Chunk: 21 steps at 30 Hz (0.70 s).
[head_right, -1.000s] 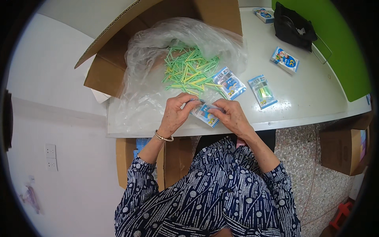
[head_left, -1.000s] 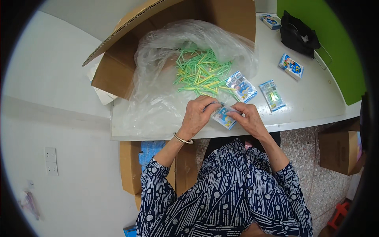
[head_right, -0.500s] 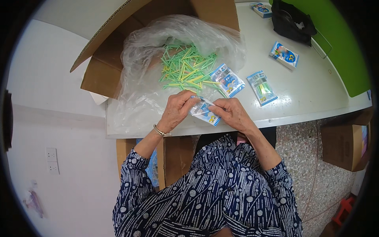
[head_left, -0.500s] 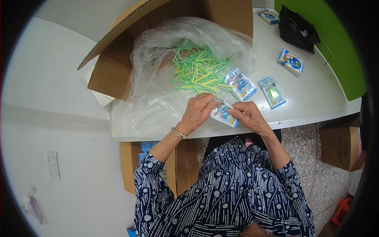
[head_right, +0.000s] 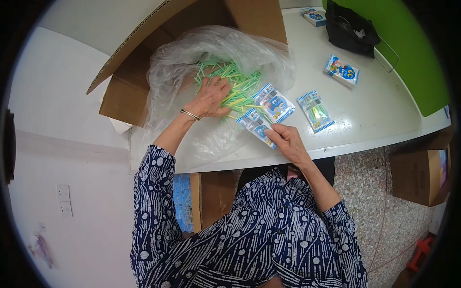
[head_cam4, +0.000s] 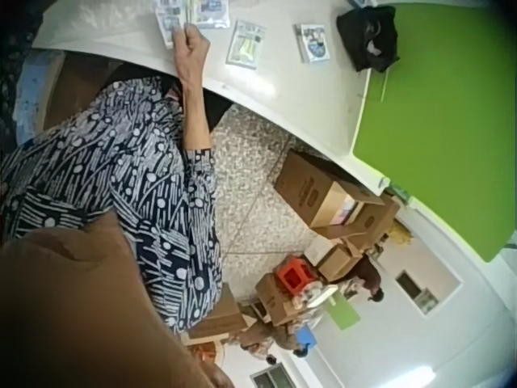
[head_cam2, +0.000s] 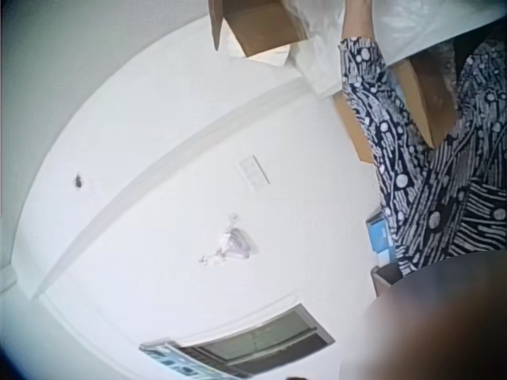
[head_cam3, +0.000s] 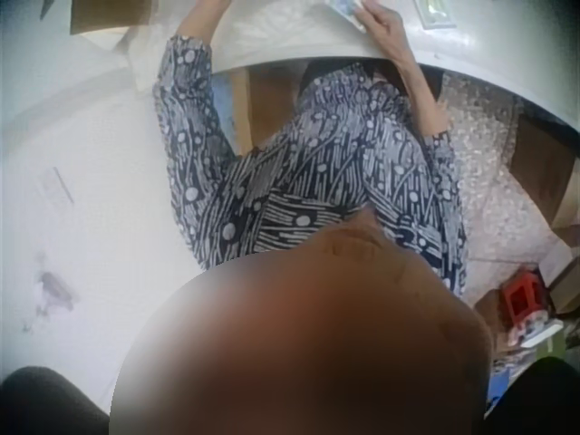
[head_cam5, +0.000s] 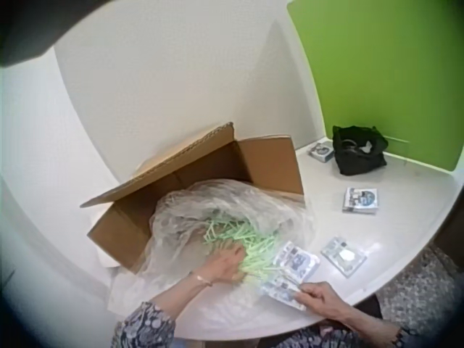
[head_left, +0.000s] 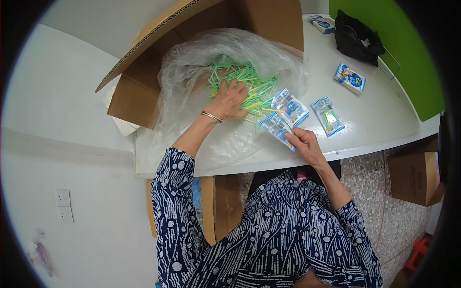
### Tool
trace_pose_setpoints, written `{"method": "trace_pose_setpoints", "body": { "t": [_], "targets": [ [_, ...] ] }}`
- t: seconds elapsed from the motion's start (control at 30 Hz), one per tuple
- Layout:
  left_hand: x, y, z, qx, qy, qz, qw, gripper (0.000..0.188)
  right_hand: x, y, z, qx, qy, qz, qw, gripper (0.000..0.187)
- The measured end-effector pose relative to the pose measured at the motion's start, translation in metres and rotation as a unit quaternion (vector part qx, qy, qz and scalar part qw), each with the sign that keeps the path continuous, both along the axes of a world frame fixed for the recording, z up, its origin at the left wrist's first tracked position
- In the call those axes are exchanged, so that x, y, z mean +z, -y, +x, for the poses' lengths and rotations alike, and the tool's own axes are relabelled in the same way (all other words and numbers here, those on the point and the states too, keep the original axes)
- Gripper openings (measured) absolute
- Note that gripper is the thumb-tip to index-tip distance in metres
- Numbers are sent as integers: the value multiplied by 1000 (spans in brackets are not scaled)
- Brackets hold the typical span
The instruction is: Packing green plastic straws into small plastic bags.
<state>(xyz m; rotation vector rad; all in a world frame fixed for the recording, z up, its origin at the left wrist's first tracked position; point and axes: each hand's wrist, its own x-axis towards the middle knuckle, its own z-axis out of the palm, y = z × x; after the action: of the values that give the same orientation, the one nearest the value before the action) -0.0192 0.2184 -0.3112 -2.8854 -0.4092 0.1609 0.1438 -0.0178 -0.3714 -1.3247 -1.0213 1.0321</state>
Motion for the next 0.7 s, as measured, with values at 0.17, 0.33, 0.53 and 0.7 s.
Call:
{"method": "trace_pose_setpoints", "body": {
  "t": [0.17, 0.33, 0.53, 0.7],
  "targets": [
    [-5, -9, 12, -40, 14, -1, 999, 48, 2, 2, 1, -2, 2, 0, 1000, 27],
    [-17, -7, 17, -75, 22, 59, 995, 32, 3, 2, 1, -5, -9, 8, 1000, 27],
    [-37, 4, 23, -52, 69, 113, 990, 16, 2, 2, 1, -8, -16, 8, 1000, 27],
    [-38, -2, 13, -7, 147, 77, 986, 23, -1, 1, -1, -13, -9, 19, 1000, 26]
  ]
}}
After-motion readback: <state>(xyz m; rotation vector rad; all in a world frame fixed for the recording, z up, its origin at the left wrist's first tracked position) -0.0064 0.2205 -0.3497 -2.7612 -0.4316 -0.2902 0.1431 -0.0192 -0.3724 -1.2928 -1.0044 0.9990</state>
